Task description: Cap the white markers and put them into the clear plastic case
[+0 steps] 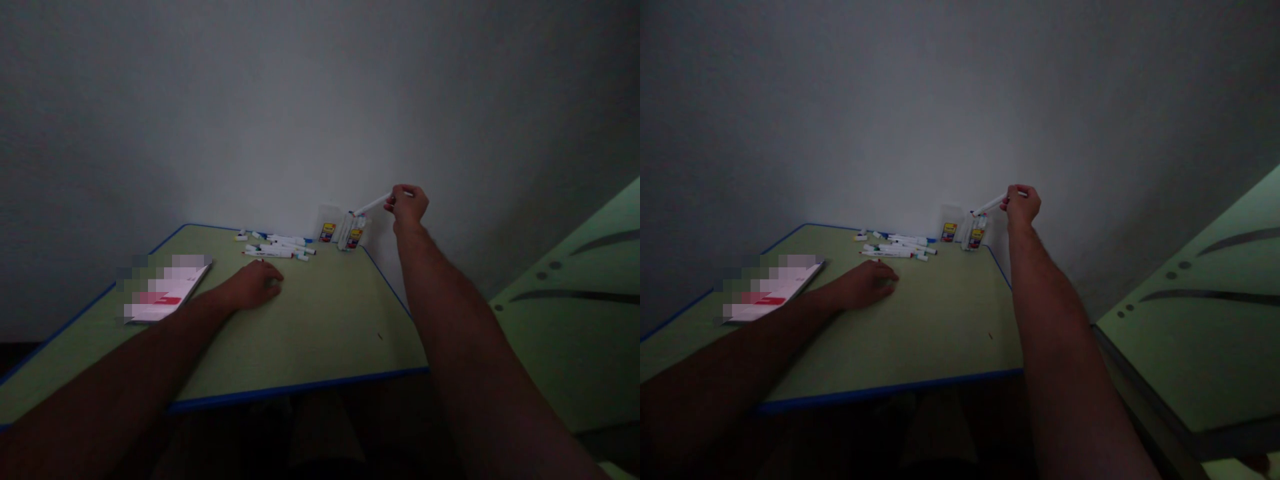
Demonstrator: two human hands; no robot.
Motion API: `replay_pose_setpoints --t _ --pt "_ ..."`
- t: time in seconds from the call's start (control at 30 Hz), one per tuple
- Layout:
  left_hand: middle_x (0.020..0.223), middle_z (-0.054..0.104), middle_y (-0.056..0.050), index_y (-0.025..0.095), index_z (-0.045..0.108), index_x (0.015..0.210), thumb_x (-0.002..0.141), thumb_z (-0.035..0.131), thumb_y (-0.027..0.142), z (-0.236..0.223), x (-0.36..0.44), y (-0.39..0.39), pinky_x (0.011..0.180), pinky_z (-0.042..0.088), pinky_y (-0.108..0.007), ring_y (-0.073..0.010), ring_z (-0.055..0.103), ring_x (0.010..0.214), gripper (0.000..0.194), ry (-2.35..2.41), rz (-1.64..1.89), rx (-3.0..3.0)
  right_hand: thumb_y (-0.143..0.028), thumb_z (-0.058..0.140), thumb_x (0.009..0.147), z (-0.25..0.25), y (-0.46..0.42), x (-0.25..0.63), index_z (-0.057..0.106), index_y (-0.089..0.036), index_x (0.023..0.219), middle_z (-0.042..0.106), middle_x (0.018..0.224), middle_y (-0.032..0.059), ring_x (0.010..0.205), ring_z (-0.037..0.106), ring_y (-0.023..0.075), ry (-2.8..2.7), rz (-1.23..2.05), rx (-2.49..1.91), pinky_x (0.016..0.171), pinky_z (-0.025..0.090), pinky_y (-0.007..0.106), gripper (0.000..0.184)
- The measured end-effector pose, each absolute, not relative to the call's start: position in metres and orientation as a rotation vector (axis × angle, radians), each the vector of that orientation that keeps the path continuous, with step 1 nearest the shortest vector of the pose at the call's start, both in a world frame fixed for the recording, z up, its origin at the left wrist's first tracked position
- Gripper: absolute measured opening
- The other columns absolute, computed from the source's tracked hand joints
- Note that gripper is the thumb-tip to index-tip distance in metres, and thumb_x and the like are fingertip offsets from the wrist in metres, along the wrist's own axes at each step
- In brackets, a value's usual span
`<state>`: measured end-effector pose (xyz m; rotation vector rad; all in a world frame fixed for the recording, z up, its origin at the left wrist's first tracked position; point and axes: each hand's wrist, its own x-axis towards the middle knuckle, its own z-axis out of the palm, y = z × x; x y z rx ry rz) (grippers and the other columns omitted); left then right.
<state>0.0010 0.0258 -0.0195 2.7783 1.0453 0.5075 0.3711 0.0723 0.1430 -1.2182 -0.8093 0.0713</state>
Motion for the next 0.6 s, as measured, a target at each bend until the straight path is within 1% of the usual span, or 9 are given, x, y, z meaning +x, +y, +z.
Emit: replay_pose_setpoints --t 0.13,0.43,0.6 --pt "0.117 0.072 -0.013 0.013 0.073 0.116 0.088 0.052 0.035 -0.018 0.002 0.025 0.104 0.043 -0.040 -0.0272 0.062 0.112 0.041 1.046 0.501 2.786 -0.021 0.062 0.085 0.152 0.083 0.378 0.058 -0.020 0.092 0.059 0.069 -0.0039 0.056 0.061 0.0094 -0.858 0.002 -1.294 0.051 0.056 0.021 0.009" --pt "0.119 0.071 -0.013 0.014 0.073 0.116 0.088 0.053 0.035 -0.012 0.003 0.020 0.104 0.043 -0.042 -0.0281 0.060 0.114 0.040 1.083 0.471 2.751 -0.019 0.062 0.080 0.151 0.100 0.378 0.061 -0.019 0.092 0.059 0.070 -0.0028 0.055 0.061 0.0107 -0.895 -0.049 -1.423 0.051 0.057 0.024 0.012" --pt "0.118 0.071 -0.013 0.015 0.073 0.115 0.087 0.054 0.035 -0.014 0.003 0.022 0.105 0.042 -0.040 -0.0272 0.060 0.114 0.039 1.089 0.481 2.745 -0.020 0.062 0.078 0.146 0.109 0.378 0.062 -0.018 0.094 0.062 0.076 -0.0004 0.057 0.061 0.0117 -0.944 0.009 -1.431 0.053 0.056 0.027 0.016"
